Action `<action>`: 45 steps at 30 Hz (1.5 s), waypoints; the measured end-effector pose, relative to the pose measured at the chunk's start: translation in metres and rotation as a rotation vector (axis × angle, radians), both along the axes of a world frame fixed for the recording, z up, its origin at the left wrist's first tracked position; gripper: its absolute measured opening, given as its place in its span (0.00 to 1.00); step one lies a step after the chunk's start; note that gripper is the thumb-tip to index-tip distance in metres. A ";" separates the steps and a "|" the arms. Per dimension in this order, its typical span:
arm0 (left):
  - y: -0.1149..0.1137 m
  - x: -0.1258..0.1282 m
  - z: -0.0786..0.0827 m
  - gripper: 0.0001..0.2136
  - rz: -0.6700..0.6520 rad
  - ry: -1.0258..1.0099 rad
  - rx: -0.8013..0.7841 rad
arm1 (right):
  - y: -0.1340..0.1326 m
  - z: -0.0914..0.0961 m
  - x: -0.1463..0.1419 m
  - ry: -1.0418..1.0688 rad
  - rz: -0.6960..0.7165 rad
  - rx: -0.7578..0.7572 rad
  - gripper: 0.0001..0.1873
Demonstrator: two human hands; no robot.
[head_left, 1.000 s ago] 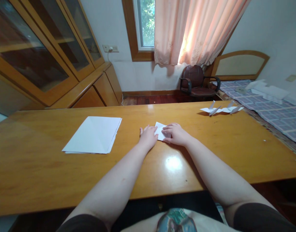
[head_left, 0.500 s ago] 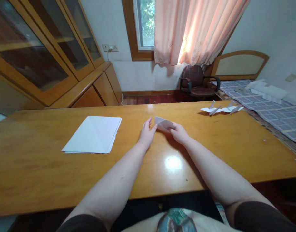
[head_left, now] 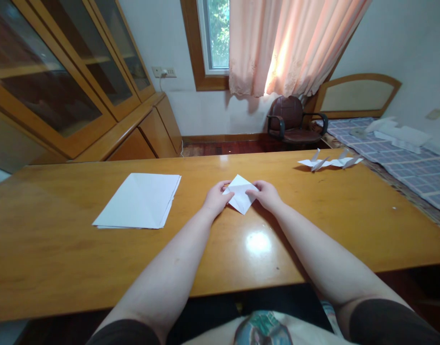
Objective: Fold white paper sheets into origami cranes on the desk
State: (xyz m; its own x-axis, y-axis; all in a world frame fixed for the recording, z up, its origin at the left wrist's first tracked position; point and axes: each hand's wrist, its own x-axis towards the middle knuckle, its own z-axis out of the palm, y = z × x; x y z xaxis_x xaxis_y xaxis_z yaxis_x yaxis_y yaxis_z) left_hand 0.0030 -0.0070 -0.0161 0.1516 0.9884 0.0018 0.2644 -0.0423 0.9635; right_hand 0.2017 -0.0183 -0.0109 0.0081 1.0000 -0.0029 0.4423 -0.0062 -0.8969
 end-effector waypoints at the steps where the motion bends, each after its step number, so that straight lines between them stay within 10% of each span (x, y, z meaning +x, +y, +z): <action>1: 0.000 -0.001 0.000 0.22 0.000 0.095 0.035 | 0.002 -0.001 0.002 -0.131 0.004 0.017 0.12; 12: -0.005 -0.002 0.009 0.20 -0.031 0.763 0.335 | 0.005 -0.002 -0.004 -0.624 0.095 0.222 0.16; 19: -0.011 0.000 0.017 0.09 -0.261 0.864 0.331 | 0.000 -0.004 -0.008 -0.682 0.437 0.367 0.12; 37: -0.009 0.001 0.011 0.27 -0.296 0.825 0.327 | 0.004 0.000 0.003 -0.745 0.395 0.231 0.36; 45: -0.010 0.001 0.006 0.24 -0.300 0.843 0.341 | 0.007 -0.002 0.009 -0.555 0.324 0.211 0.20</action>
State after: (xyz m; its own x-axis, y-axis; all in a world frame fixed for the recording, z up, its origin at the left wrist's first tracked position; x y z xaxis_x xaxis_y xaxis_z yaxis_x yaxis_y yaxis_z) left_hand 0.0041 -0.0166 -0.0105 0.4813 0.8747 0.0565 0.7982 -0.4640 0.3842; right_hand 0.2109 -0.0113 -0.0130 -0.3479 0.9310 0.1108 0.7879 0.3543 -0.5036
